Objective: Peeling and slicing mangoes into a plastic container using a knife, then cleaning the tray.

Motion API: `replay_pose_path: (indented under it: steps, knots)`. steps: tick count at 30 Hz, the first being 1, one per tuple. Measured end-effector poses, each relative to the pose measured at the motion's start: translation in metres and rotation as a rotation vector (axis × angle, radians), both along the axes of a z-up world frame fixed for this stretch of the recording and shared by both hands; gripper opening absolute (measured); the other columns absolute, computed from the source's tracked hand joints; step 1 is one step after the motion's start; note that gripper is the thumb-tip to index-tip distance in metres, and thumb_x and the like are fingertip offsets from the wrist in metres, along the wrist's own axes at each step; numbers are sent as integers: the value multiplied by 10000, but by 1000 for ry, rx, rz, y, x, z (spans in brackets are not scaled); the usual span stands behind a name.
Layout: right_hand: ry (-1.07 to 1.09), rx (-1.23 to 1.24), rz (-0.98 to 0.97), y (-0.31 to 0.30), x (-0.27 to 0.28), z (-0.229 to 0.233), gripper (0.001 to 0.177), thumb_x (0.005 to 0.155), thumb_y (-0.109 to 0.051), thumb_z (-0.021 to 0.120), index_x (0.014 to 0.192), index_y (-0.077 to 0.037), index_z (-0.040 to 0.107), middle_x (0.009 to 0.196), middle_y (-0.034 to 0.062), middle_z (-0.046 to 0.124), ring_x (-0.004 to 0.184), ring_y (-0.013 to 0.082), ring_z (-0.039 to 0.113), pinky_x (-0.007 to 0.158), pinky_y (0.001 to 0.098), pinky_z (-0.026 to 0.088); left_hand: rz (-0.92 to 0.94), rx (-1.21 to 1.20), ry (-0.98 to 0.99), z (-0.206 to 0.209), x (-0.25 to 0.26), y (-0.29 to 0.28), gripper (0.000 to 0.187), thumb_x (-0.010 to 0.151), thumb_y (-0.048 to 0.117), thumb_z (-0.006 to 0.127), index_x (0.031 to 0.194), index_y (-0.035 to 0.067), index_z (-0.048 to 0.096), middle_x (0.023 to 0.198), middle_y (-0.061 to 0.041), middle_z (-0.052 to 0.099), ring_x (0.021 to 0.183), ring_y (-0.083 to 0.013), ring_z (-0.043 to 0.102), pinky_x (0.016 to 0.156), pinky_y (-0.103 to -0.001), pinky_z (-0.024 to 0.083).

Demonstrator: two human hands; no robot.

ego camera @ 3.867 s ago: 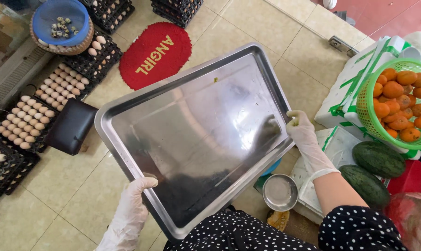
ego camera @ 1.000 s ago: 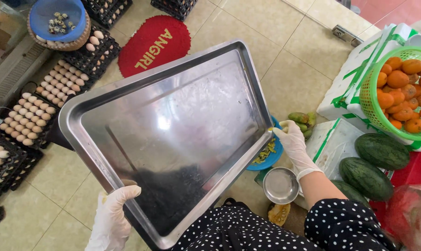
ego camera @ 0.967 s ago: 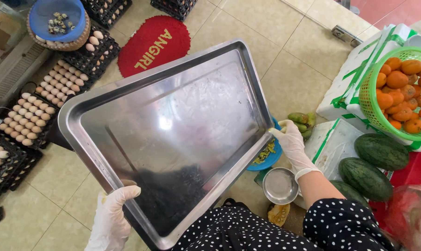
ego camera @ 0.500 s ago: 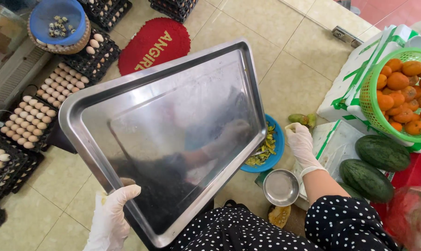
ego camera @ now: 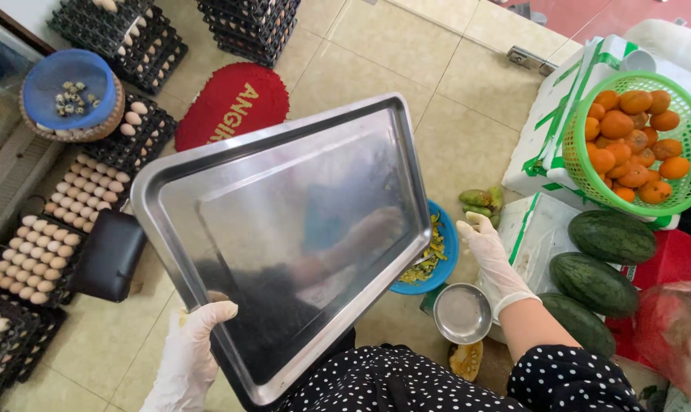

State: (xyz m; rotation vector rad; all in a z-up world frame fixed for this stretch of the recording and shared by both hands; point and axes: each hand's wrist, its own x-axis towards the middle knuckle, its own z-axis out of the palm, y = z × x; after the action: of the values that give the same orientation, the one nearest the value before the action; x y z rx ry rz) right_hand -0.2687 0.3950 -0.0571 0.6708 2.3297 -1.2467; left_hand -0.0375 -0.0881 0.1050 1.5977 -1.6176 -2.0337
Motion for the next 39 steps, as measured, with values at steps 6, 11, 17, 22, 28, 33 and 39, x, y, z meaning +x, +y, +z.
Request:
replay_pose_path:
  steps: [6, 11, 17, 22, 28, 33, 39]
  knots:
    - [-121, -298, -473, 10, 33, 4, 912, 894, -475, 643, 1665, -277, 198, 1448, 246, 553, 956, 309, 665, 751, 422, 550, -127, 118, 72, -7, -57, 0, 380, 570, 13, 761, 935, 93, 691, 775, -63, 634, 690, -228, 619, 662, -384, 517]
    - [-69, -407, -694, 34, 88, -2, 581, 980, -495, 578, 1449, -188, 427, 1319, 237, 584, 1018, 383, 676, 765, 455, 539, -296, 126, 19, 23, -123, 21, 441, 580, 20, 730, 1007, 69, 632, 878, -76, 610, 798, -218, 595, 770, -353, 465]
    - [-88, -477, -867, 55, 153, -3, 512, 957, -476, 630, 1336, -138, 569, 1104, 266, 683, 865, 368, 692, 655, 406, 536, -539, 248, 41, 39, -179, 56, 251, 651, 19, 685, 902, 16, 699, 787, -123, 682, 724, -291, 680, 709, -416, 554]
    - [-74, -575, -955, 22, 200, 52, 495, 993, -493, 554, 1332, -137, 604, 1098, 219, 677, 825, 331, 644, 733, 425, 514, -567, 227, -61, 77, -196, 106, 537, 606, -15, 682, 1088, 72, 463, 843, -129, 558, 645, -281, 587, 592, -446, 516]
    - [-28, -753, -988, 8, 262, 66, 707, 909, -574, 591, 1427, -96, 530, 1050, 212, 687, 840, 310, 684, 627, 362, 529, -735, 238, -33, 70, -189, 159, 545, 616, 38, 659, 1136, 117, 516, 814, -100, 534, 587, -246, 524, 513, -428, 463]
    - [62, -824, -1088, -2, 320, 97, 678, 910, -543, 580, 1424, -120, 454, 1177, 260, 689, 944, 362, 696, 642, 369, 514, -882, 279, -15, 80, -171, 206, 562, 587, 13, 641, 1118, 151, 519, 796, -69, 525, 589, -221, 505, 473, -403, 437]
    - [151, -810, -1189, 9, 423, 81, 457, 962, -395, 613, 1329, -127, 557, 1037, 206, 717, 814, 317, 693, 589, 365, 522, -1057, 334, 36, 95, -134, 257, 530, 560, 22, 638, 1064, 137, 518, 755, -58, 541, 567, -217, 516, 453, -400, 432]
